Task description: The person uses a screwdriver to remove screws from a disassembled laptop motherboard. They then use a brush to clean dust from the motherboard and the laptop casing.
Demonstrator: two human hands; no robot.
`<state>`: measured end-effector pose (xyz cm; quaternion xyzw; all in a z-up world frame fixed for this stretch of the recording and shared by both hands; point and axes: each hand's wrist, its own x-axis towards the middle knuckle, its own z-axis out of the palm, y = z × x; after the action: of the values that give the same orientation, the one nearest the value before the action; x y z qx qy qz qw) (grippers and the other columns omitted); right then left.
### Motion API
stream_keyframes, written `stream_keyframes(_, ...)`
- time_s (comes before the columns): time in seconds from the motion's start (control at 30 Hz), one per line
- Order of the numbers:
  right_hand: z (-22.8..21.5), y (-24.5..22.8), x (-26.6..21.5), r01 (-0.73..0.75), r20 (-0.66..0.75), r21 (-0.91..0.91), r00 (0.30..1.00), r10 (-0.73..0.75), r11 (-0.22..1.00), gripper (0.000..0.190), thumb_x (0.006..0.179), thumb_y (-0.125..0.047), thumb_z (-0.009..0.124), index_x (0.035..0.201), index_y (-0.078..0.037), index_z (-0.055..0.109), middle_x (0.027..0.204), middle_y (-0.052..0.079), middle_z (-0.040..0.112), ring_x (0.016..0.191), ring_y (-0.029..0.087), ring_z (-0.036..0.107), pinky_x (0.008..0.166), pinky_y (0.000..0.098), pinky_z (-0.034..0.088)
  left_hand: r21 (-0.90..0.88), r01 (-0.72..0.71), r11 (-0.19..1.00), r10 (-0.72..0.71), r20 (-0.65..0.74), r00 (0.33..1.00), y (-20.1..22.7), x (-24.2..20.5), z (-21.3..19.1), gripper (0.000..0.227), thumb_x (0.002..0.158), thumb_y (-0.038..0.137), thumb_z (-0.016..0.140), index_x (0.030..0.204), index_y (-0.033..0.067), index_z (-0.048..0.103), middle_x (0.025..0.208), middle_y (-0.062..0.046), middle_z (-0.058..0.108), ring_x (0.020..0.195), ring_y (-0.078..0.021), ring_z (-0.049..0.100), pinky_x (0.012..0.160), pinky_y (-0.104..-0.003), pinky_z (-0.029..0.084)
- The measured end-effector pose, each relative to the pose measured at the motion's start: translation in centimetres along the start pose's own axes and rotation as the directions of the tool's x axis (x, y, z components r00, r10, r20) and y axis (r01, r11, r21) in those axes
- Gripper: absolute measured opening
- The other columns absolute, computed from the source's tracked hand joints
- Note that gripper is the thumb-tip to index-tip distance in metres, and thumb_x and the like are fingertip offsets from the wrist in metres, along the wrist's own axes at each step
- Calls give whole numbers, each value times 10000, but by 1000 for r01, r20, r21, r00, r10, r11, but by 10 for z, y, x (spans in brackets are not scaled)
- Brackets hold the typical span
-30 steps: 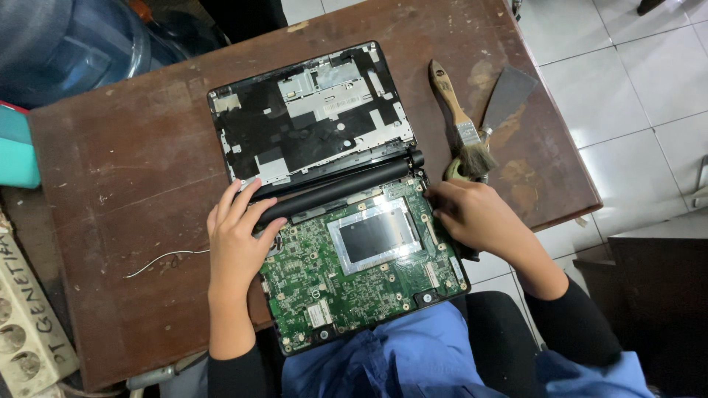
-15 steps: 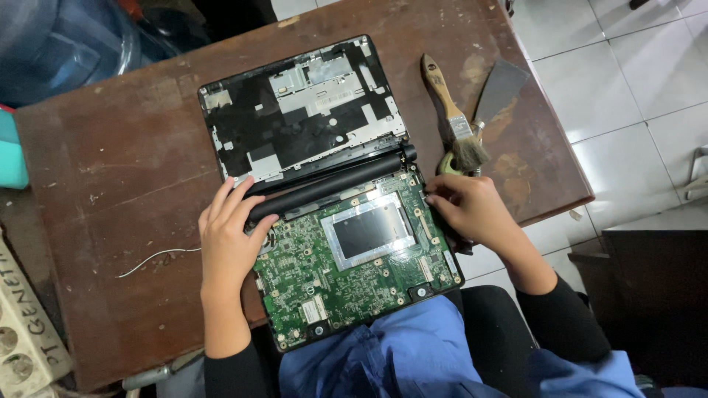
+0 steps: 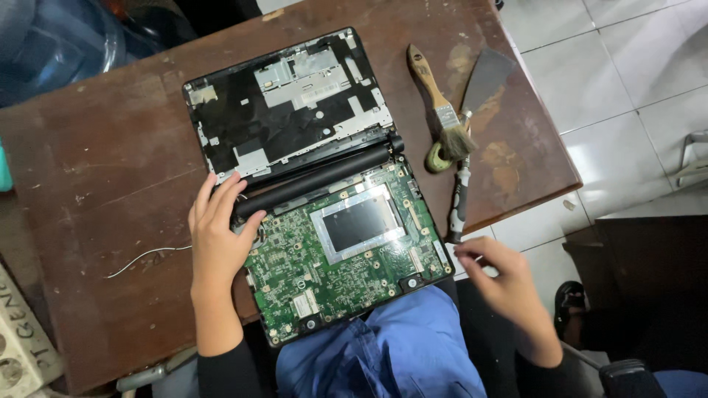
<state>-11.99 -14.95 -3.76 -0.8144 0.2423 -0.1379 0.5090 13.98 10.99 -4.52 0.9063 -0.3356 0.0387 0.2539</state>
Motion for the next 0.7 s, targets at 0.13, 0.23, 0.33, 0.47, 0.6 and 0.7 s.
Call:
stream_keyframes(0.13, 7, 12, -19, -86, 95, -14, 992, 87, 996, 147, 761, -136, 567, 896, -80, 578, 786, 6, 614, 703, 77, 582, 591, 184, 503, -72, -50, 996, 52, 31, 998, 3, 2, -7, 386, 770, 180, 625, 1121, 62, 517, 1244, -51, 477, 1250, -289, 317, 948, -531, 276)
stream_keyframes(0.23, 10, 7, -18, -69, 93, -3, 993, 69, 998, 156, 761, -140, 568, 904, -102, 618, 861, 5, 654, 767, 90, 604, 625, 200, 500, -79, -54, 995, 57, 34, 998, 2, 2, -6, 384, 773, 179, 622, 1124, 64, 517, 1251, -51, 469, 1252, -288, 314, 958, -529, 273)
stream_keyframes(0.33, 9, 1, -14, 149, 79, 4, 986, -148, 989, 152, 791, -60, 509, 886, -48, 627, 856, 77, 643, 775, 157, 625, 685, 224, 480, -70, -48, 996, 50, 31, 998, 2, 2, -6, 387, 763, 186, 630, 1114, 62, 525, 1243, -48, 478, 1246, -283, 324, 963, -507, 277)
stream_keyframes(0.47, 6, 7, -14, 85, 49, -53, 995, -83, 995, 112, 781, -61, 509, 804, -61, 619, 826, 35, 652, 746, 122, 624, 627, 199, 506, -93, -42, 995, 45, 31, 998, 3, 2, -6, 376, 769, 170, 628, 1111, 56, 525, 1247, -51, 473, 1253, -277, 313, 962, -523, 275)
stream_keyframes(0.6, 7, 14, -16, 45, 46, -29, 998, -44, 999, 67, 771, -72, 532, 793, -72, 595, 820, 19, 652, 745, 108, 620, 645, 195, 512, -93, -38, 995, 41, 33, 999, 2, 2, -6, 375, 771, 172, 626, 1113, 59, 522, 1248, -44, 472, 1256, -274, 309, 957, -534, 278)
stream_keyframes(0.7, 6, 19, -16, 152, 62, 8, 986, -152, 988, 121, 794, -77, 499, 820, -54, 615, 851, 75, 648, 818, 166, 638, 673, 215, 517, -95, -39, 995, 42, 29, 999, 1, 2, -5, 387, 768, 183, 627, 1117, 58, 516, 1246, -44, 476, 1253, -270, 315, 954, -523, 280)
